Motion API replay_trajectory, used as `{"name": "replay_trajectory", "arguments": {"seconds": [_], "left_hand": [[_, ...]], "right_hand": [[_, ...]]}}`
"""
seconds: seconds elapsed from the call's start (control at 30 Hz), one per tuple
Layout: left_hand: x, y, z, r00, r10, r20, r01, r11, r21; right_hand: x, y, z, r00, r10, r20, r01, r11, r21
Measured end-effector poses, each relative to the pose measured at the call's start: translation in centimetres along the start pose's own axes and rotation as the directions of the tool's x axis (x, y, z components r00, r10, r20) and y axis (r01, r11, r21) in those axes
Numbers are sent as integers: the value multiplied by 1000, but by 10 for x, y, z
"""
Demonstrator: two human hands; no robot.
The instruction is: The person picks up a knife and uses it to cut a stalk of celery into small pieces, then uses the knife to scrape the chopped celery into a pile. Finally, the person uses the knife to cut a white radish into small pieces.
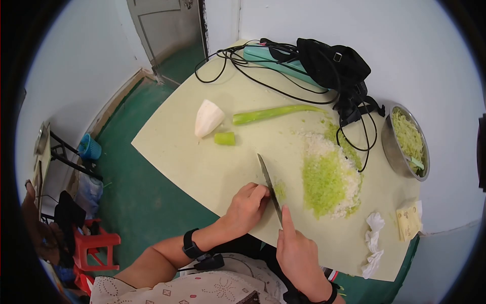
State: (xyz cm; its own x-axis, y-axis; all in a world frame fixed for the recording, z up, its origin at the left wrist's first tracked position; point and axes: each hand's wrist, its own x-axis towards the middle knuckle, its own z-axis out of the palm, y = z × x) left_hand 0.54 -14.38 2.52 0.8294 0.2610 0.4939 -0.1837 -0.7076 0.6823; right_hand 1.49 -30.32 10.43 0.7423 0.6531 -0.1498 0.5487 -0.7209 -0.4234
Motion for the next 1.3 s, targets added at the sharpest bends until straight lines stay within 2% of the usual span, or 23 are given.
{"name": "replay_trajectory", "arguments": {"seconds": [0.13,0.23,0.33,0.43,0.53,0.63,0.8,0.9,1.03,1.2,1.3], "left_hand": [[2,2,-3,997,-72,12,73,996,-56],[-7,-6,-1,961,-277,0,265,920,-290],[-8,-13,-3,942,-309,-132,251,909,-331],[-8,-13,-4,918,-378,-120,320,885,-340],[-1,-6,-12,971,-139,-196,133,990,-41],[-7,-7,-19,995,-86,-58,94,981,172],[-12,-8,-20,996,-88,-32,92,980,176],[-12,-9,-20,997,-68,-35,74,980,185],[-12,-7,-19,998,-60,-38,66,981,182],[-15,-12,-18,988,-113,-109,124,988,96],[-14,-11,-18,988,-101,-118,112,990,90]], "right_hand": [[10,6,-4,996,-9,-85,17,995,96],[4,2,-13,996,-1,-85,10,995,103],[-3,-7,-11,997,4,-72,2,997,83],[-3,-6,-2,999,-3,-43,6,998,66],[-1,-3,-2,998,1,-70,3,998,61],[0,-1,-10,996,9,-86,-1,996,88],[-2,-7,-1,997,-49,-60,53,996,75],[1,-6,2,997,-50,-66,51,999,10],[4,-7,-5,999,-42,-33,43,999,25],[4,-8,-2,995,-74,-67,79,994,77],[4,-10,1,999,-40,-28,41,998,54]]}}
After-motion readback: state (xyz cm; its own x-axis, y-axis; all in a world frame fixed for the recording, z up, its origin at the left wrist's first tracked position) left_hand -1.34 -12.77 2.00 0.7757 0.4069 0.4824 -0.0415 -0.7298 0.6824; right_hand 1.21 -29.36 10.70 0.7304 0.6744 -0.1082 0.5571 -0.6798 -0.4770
